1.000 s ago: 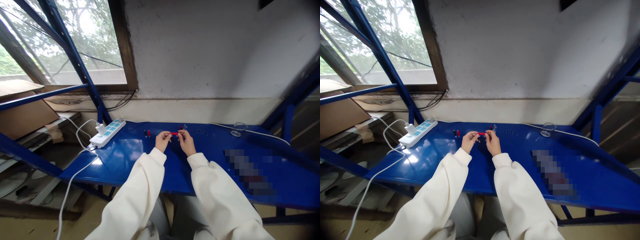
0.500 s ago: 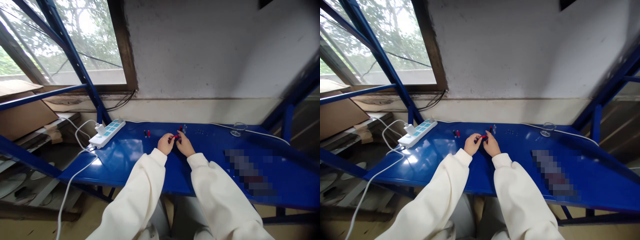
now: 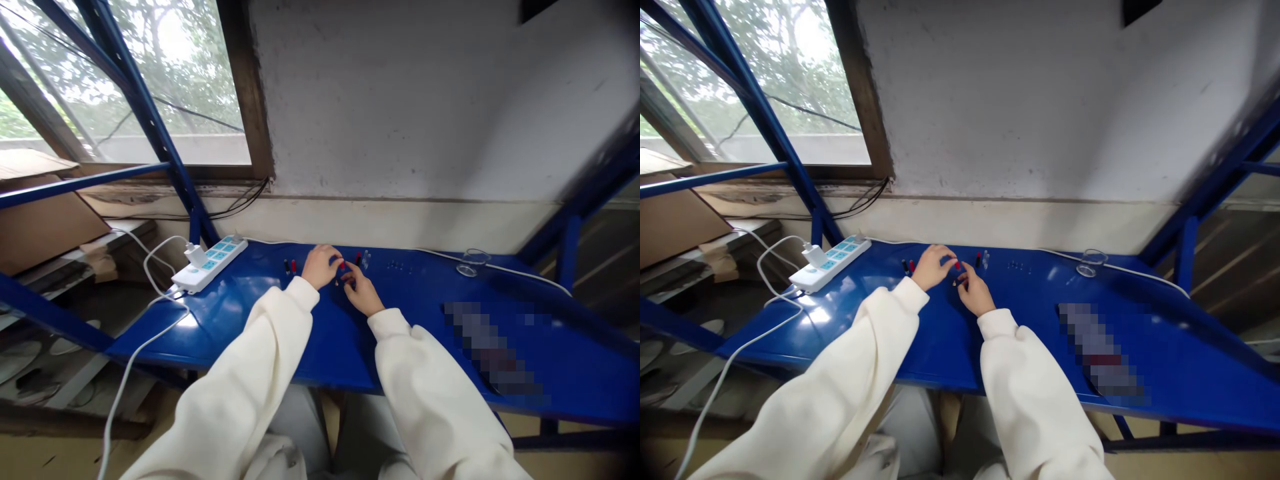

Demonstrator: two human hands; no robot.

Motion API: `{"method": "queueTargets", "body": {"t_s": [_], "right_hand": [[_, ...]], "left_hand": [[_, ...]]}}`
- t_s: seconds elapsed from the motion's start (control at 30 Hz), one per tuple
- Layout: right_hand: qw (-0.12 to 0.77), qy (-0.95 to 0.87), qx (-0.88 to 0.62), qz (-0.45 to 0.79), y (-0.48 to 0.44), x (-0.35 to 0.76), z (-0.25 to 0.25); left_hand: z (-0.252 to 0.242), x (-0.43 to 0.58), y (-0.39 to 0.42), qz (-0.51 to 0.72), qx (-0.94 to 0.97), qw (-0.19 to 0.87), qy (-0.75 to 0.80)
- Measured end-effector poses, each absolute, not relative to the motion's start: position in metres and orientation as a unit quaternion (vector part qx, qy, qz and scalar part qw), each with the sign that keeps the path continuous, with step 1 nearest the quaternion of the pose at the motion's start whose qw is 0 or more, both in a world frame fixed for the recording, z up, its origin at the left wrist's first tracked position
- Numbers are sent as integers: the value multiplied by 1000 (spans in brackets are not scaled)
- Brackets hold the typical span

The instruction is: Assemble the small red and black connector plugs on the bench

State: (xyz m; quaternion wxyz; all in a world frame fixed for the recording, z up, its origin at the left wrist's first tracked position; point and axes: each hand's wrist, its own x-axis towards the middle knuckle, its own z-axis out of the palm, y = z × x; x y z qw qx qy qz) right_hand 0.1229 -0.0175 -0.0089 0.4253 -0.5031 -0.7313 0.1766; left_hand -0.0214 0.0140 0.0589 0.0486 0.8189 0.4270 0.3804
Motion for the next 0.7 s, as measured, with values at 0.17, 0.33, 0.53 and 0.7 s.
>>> {"method": "queueTargets", "body": {"t_s": [0.17, 0.33, 0.53, 0.7], "right_hand": [[423, -718, -525, 172, -17, 125, -7], [421, -718, -526, 175, -15, 124, -11], [420, -719, -525, 175, -14, 124, -14], [420, -719, -528, 168, -13, 125, -15]], "left_hand": [[87, -56, 41, 330, 779, 14, 533], [81, -85, 49, 245, 777, 18, 579], [58, -102, 50, 221, 765, 28, 605], [51, -107, 52, 215, 755, 38, 618]]}}
